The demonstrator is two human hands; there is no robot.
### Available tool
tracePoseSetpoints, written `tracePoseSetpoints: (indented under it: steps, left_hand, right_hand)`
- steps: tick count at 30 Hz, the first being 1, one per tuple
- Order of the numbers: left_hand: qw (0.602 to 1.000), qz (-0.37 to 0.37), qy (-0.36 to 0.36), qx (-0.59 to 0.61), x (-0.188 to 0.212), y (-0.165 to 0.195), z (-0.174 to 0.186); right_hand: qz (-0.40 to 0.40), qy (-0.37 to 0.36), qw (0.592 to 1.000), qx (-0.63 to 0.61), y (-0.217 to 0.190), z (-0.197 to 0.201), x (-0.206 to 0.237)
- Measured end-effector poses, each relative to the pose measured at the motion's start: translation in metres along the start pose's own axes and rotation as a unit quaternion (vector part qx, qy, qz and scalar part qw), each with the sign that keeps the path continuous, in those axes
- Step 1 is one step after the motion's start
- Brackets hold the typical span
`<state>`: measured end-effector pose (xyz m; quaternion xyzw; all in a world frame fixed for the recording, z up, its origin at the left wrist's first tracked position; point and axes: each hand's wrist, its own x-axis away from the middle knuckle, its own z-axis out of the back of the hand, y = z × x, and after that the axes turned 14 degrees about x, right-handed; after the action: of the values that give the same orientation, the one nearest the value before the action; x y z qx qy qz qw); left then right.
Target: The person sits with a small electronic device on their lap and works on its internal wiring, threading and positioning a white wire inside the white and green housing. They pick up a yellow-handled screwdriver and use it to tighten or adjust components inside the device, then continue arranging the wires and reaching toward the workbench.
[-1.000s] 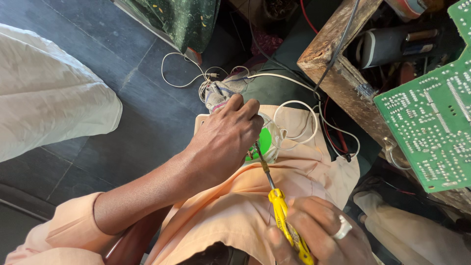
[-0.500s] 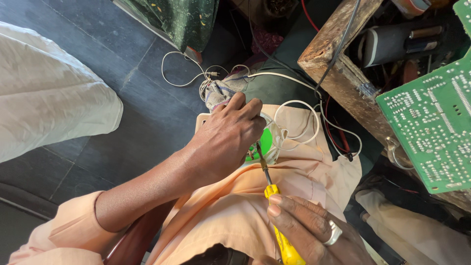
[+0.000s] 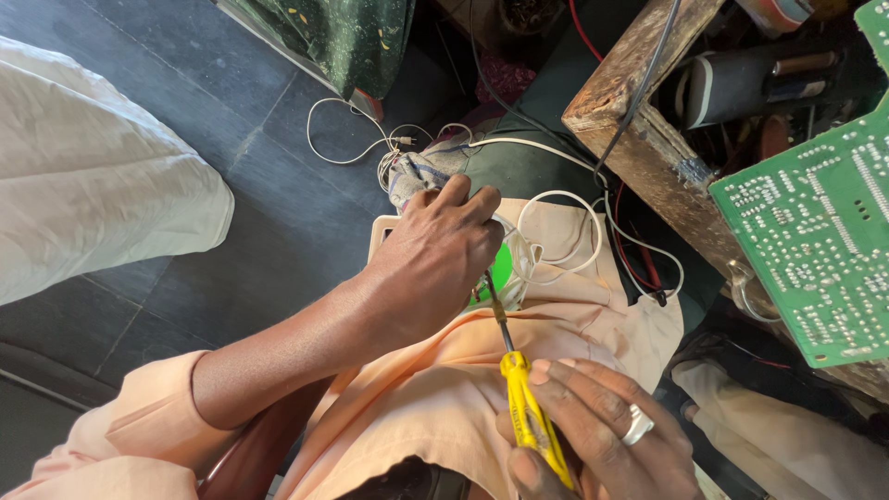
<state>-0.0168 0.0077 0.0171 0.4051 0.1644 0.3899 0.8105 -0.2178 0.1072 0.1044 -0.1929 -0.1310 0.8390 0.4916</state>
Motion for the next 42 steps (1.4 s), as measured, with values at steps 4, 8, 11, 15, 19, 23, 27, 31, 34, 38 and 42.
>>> tracePoseSetpoints:
  steps: [4,8,11,15,19,23,27,31,34,38,42]
  left_hand:
    - [0.999,0.022,-0.023,-0.008,-0.003,0.001,0.001]
    - [0.999,0.022,-0.029,-0.002,-0.003,0.001,0.001]
    - [1.0,0.004,-0.003,0.015,-0.002,0.0,0.001]
    - [0.999,-0.003,-0.048,-0.01,0.0,-0.007,0.0]
    - [0.999,0.011,-0.03,0.017,0.003,-0.016,-0.004]
    - [0.999,0.005,-0.027,0.027,0.0,-0.024,-0.012]
    - [0.999,-0.002,-0.041,0.02,-0.001,-0.033,-0.015]
    - [0.997,-0.001,-0.081,-0.003,-0.005,-0.039,-0.013]
    - [0.995,-0.006,-0.095,-0.003,-0.004,-0.041,-0.013]
    - [0.997,-0.02,-0.071,0.007,-0.004,-0.043,-0.016]
    - [0.996,-0.008,-0.086,0.007,-0.006,-0.048,-0.017]
  right_hand:
    - [0.045,0.029,0.998,0.035,0.002,0.0,-0.014]
    - [0.139,0.04,0.989,0.003,0.013,-0.007,-0.015]
    - [0.154,0.065,0.985,0.04,0.018,-0.012,-0.008]
    - [0.157,0.117,0.976,0.092,0.013,-0.017,-0.008]
    - [0.109,0.062,0.991,0.05,-0.002,-0.014,-0.03]
    - [0.144,0.133,0.978,0.066,-0.008,-0.022,-0.051]
    - [0.02,0.048,0.992,0.117,-0.011,-0.021,-0.04]
    - [-0.003,0.045,0.999,-0.024,-0.003,-0.029,-0.031]
    - [0.029,0.042,0.994,0.094,-0.002,-0.029,-0.034]
    - [-0.094,-0.01,0.995,-0.02,-0.009,-0.021,-0.043]
    - [-0.106,-0.034,0.993,0.047,-0.016,-0.023,-0.05]
